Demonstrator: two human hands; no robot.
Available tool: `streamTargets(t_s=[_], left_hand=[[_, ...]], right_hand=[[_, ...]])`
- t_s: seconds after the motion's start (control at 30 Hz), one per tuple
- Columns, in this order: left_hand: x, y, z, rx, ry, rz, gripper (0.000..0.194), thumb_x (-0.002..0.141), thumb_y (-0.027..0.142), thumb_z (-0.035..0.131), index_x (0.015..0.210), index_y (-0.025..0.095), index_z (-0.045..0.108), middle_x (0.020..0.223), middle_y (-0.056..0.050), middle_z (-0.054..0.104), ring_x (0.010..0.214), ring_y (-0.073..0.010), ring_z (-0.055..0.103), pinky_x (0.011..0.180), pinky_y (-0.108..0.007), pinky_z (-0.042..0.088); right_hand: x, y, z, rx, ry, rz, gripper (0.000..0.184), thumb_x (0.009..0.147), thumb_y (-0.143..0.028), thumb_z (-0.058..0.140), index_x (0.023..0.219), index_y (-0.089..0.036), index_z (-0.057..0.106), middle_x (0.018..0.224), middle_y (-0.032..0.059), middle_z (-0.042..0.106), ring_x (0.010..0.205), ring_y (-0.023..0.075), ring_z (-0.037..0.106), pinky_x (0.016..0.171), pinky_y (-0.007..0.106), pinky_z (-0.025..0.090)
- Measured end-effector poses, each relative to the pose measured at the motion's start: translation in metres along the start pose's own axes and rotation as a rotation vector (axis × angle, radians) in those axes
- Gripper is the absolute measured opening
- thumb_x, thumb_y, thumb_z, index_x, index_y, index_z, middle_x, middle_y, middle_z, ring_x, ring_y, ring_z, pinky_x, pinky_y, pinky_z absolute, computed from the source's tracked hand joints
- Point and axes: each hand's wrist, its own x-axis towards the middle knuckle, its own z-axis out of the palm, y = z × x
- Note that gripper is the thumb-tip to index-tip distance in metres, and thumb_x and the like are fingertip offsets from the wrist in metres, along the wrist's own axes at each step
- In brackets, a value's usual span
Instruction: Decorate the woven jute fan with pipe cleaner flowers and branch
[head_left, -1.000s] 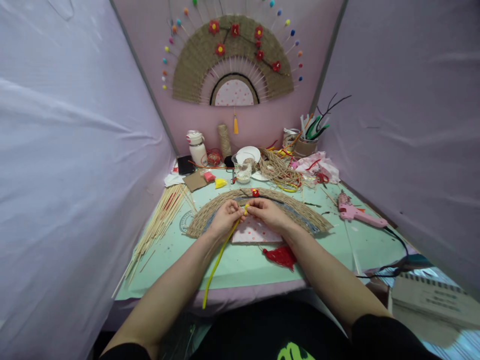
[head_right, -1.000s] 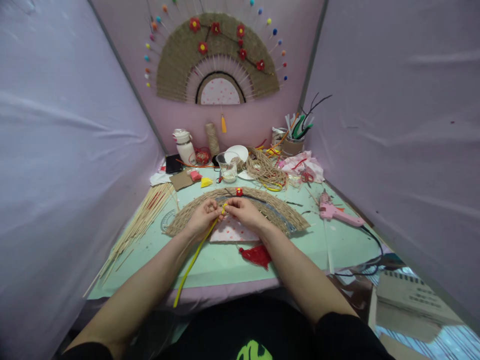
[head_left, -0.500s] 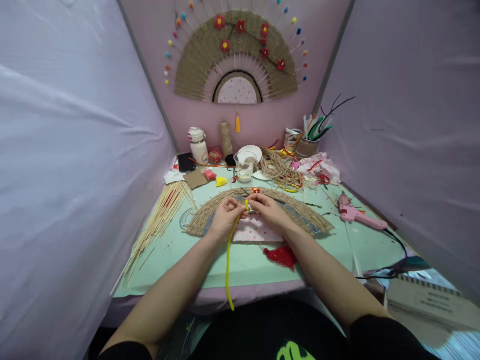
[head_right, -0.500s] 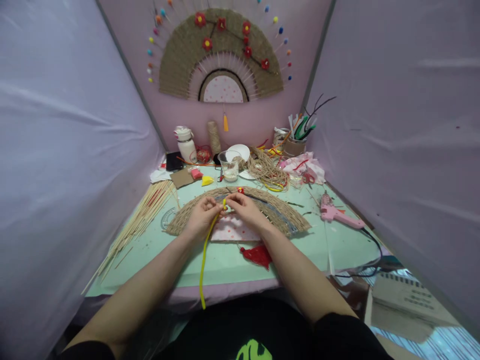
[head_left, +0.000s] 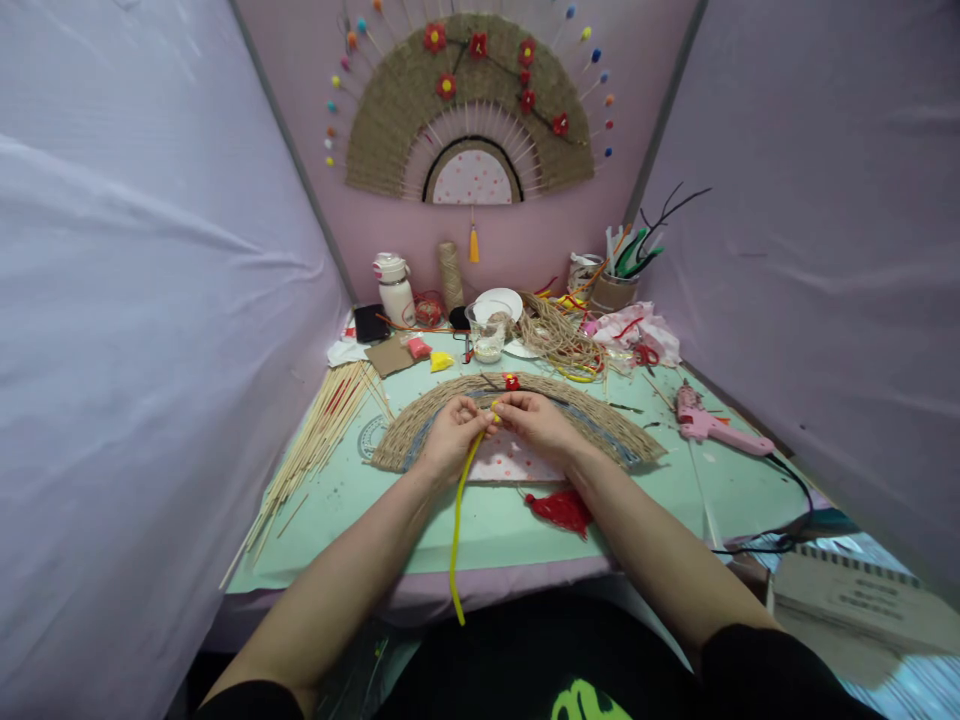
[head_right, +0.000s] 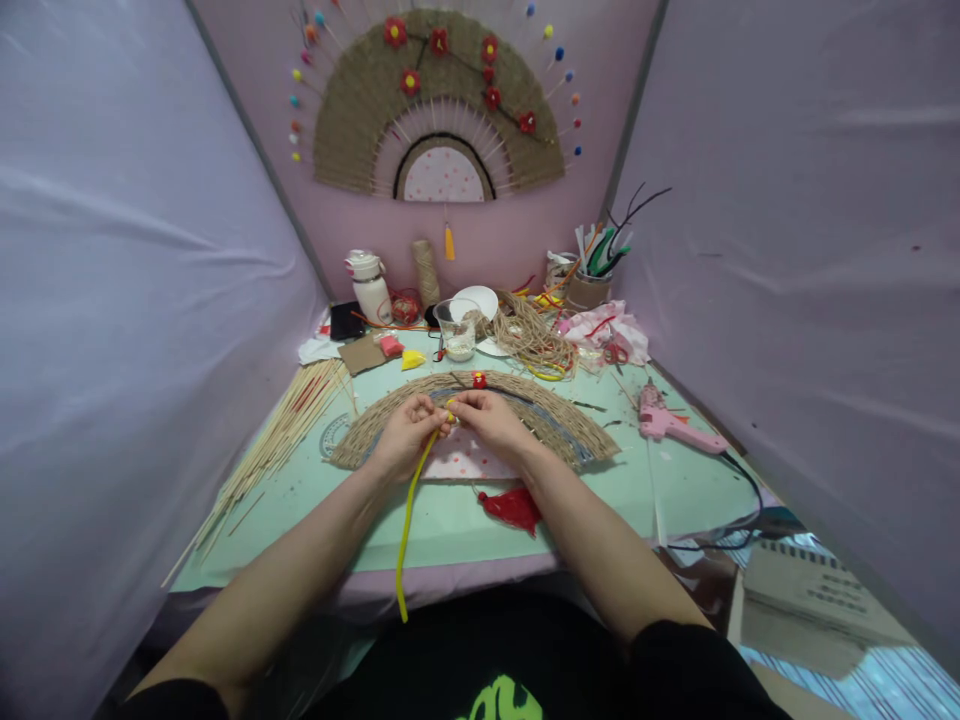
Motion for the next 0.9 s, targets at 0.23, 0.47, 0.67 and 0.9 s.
streamTargets(t_s=[0.23, 0.47, 0.67, 0.9], left_hand=[[-0.001, 0.004, 0.001, -0.027, 0.024, -0.138, 0.025, 0.074, 0.024, 0.069, 0.087, 0.015, 0.049, 0.069, -0.004, 0.067, 0.059, -0.0119, 0.064, 0.061, -0.023, 0.051], [0.000, 0.009, -0.006, 0.003, 0.093, -0.161, 0.017, 0.076, 0.023, 0.066, 0.086, 0.014, 0.055, 0.080, -0.006, 0.067, 0.063, -0.0092, 0.062, 0.059, -0.019, 0.048], [-0.016, 0.015, -0.015, 0.126, 0.136, -0.068, 0.024, 0.072, 0.027, 0.070, 0.089, 0.016, 0.057, 0.067, 0.001, 0.060, 0.056, -0.0072, 0.056, 0.052, -0.016, 0.042], [-0.114, 0.030, -0.046, 0.327, -0.771, -0.722, 0.021, 0.080, 0.035, 0.054, 0.076, 0.016, 0.063, 0.058, -0.002, 0.059, 0.046, -0.0114, 0.054, 0.042, -0.021, 0.040]], right_hand=[[0.003, 0.004, -0.004, 0.016, 0.061, 0.025, 0.038, 0.063, -0.048, 0.072, 0.078, -0.015, 0.063, 0.065, -0.0007, 0.060, 0.057, 0.0097, 0.049, 0.059, 0.024, 0.037], [-0.004, -0.005, -0.001, -0.169, 0.113, 0.069, 0.034, 0.069, -0.049, 0.066, 0.076, -0.016, 0.060, 0.050, -0.0057, 0.046, 0.044, 0.0072, 0.034, 0.046, 0.023, 0.023], [-0.007, -0.006, -0.002, -0.239, 0.017, 0.052, 0.031, 0.075, -0.048, 0.057, 0.067, -0.019, 0.049, 0.052, -0.0059, 0.040, 0.048, 0.0084, 0.033, 0.047, 0.022, 0.024], [-0.015, -0.017, -0.002, -0.229, 0.012, 0.108, 0.028, 0.079, -0.046, 0.054, 0.072, -0.019, 0.050, 0.060, -0.0044, 0.040, 0.054, 0.0100, 0.036, 0.051, 0.022, 0.029]])
